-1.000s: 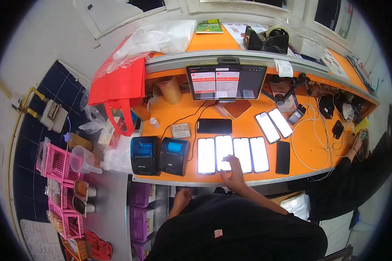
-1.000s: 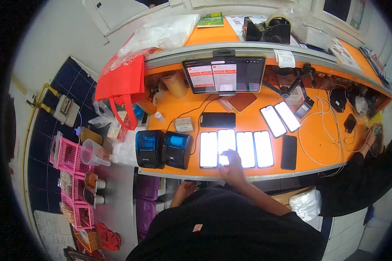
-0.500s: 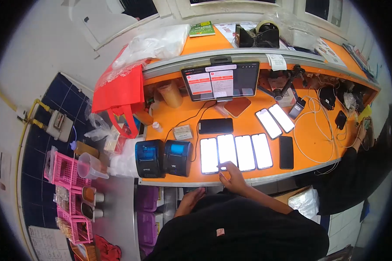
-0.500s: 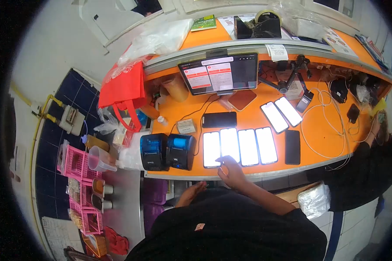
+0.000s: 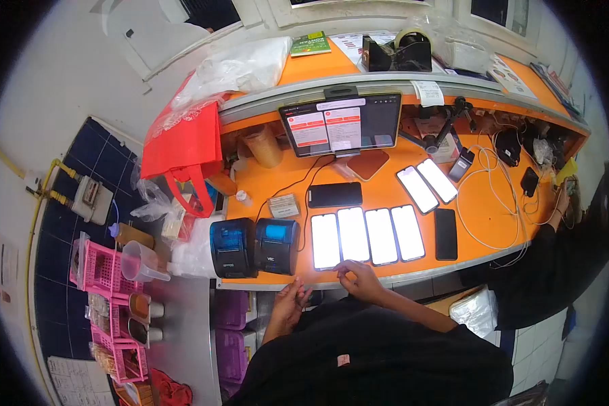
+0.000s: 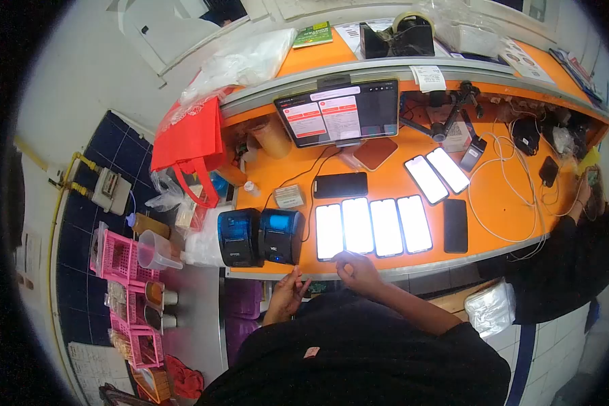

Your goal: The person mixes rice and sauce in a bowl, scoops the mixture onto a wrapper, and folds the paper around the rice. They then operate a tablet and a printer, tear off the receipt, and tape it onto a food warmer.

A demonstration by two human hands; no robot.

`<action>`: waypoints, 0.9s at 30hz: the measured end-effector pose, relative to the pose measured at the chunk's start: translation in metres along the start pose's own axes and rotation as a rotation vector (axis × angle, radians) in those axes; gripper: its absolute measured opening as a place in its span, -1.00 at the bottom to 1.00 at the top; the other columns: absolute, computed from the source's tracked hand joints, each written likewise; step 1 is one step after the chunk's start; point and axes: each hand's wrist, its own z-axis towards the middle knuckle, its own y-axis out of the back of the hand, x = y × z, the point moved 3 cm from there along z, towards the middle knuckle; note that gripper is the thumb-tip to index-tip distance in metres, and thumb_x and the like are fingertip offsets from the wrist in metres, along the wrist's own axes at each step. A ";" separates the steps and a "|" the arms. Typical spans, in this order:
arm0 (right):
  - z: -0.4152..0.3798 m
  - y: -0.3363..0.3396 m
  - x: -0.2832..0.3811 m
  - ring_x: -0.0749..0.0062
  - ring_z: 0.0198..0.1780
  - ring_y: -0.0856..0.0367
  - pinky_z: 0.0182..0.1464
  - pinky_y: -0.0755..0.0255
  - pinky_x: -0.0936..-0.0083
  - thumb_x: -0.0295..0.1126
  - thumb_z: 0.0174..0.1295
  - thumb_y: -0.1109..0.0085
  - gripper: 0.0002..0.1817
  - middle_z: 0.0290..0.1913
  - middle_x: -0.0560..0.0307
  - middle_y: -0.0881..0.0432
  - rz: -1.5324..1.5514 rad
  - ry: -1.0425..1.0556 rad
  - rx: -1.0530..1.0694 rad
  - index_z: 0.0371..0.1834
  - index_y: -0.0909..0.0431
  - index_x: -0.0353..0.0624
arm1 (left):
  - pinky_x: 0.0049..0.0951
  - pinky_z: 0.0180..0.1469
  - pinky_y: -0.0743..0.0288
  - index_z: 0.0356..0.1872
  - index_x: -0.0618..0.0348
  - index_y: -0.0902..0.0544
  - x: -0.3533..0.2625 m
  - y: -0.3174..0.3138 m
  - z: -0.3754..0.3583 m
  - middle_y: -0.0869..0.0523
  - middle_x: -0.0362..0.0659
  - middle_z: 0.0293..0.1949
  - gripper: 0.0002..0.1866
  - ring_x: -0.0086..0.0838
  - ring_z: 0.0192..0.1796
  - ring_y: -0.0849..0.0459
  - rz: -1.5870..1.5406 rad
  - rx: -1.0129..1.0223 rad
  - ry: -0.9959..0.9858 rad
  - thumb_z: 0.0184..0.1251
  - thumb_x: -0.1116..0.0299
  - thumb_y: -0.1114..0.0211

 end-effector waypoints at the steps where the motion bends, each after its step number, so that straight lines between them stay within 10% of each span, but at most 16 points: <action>1: 0.001 0.001 0.000 0.26 -0.23 -0.62 -0.16 -0.47 0.40 -0.50 0.16 -0.09 -0.84 -0.31 0.04 -0.61 0.024 -0.029 0.019 -0.19 -0.55 -0.22 | -0.39 0.15 -0.51 -0.23 0.21 -0.54 -0.002 -0.003 -0.001 -0.61 -0.29 -0.44 -0.75 -0.64 -0.34 -0.63 0.020 0.034 -0.010 0.37 0.20 -0.19; 7: 0.004 -0.001 -0.004 0.18 -0.22 -0.62 -0.12 -0.46 0.36 -0.48 0.18 -0.06 -0.85 -0.27 -0.02 -0.63 0.064 -0.027 0.025 -0.22 -0.56 -0.25 | -0.38 0.18 -0.49 -0.06 0.28 -0.53 -0.009 -0.042 -0.020 -0.60 -0.12 -0.11 -0.75 -0.46 -0.02 -0.61 0.062 0.100 -0.066 0.40 0.30 -0.16; 16: 0.008 0.001 -0.004 0.23 -0.23 -0.62 -0.13 -0.46 0.37 -0.46 0.21 -0.07 -0.86 -0.27 0.01 -0.63 0.082 -0.042 0.027 -0.23 -0.57 -0.24 | -0.61 -0.12 -0.59 -0.43 0.12 -0.50 0.009 -0.012 -0.003 -0.65 -0.22 -0.41 -0.86 -0.59 -0.31 -0.65 -0.063 0.039 -0.072 0.26 0.45 -0.31; 27: 0.009 -0.003 -0.013 0.42 -0.38 -0.62 -0.25 -0.50 0.48 -0.44 0.20 -0.18 -0.81 -0.38 0.04 -0.64 0.053 -0.049 -0.020 -0.13 -0.63 -0.21 | -0.64 -0.08 -0.59 -0.21 0.17 -0.56 0.005 -0.032 -0.008 -0.66 -0.18 -0.25 -0.88 -0.54 -0.14 -0.66 0.000 0.005 -0.117 0.26 0.56 -0.27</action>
